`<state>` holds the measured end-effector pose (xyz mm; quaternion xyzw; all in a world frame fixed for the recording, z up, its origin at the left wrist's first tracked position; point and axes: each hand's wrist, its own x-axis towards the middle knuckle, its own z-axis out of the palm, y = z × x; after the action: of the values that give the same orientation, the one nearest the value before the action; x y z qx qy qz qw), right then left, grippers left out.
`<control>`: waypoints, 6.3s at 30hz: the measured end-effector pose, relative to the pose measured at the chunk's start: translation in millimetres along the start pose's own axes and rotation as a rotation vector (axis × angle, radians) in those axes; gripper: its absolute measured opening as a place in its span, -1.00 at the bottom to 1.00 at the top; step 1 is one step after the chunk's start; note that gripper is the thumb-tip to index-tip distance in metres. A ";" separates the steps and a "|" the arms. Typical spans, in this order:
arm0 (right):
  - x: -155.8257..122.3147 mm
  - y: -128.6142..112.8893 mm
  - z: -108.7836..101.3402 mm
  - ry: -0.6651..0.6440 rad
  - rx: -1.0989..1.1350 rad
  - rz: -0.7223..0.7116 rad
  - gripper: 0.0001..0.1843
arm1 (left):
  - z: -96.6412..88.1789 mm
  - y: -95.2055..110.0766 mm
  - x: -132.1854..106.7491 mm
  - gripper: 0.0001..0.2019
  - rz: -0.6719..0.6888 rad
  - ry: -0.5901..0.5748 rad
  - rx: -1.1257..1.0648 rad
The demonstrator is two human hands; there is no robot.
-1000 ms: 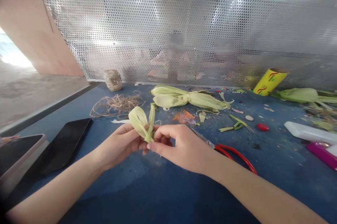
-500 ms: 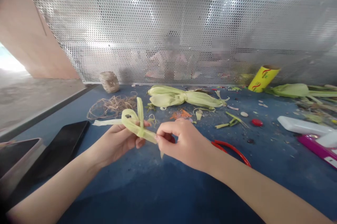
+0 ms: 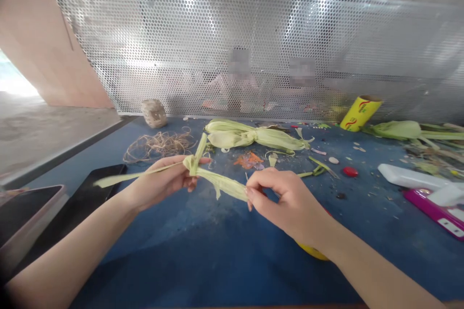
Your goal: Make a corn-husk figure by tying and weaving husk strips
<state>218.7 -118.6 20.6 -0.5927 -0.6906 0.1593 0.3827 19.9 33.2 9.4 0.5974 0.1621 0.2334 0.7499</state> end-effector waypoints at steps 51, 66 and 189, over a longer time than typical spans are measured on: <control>22.8 -6.8 44.2 -0.032 0.048 -0.021 -0.84 | 16.5 -1.9 -6.4 -0.68 0.039 0.073 0.140; 34.7 0.9 60.7 -0.257 0.891 0.374 -0.70 | 26.0 -0.7 -12.6 -0.21 -0.005 0.054 0.456; 35.3 -8.9 27.4 -0.198 0.594 0.314 -0.66 | 23.2 -3.2 -18.7 -0.85 0.633 0.197 0.898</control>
<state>192.7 -81.2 20.6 -0.5361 -0.5481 0.4671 0.4404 16.8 3.4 11.1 0.8531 0.1276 0.4098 0.2966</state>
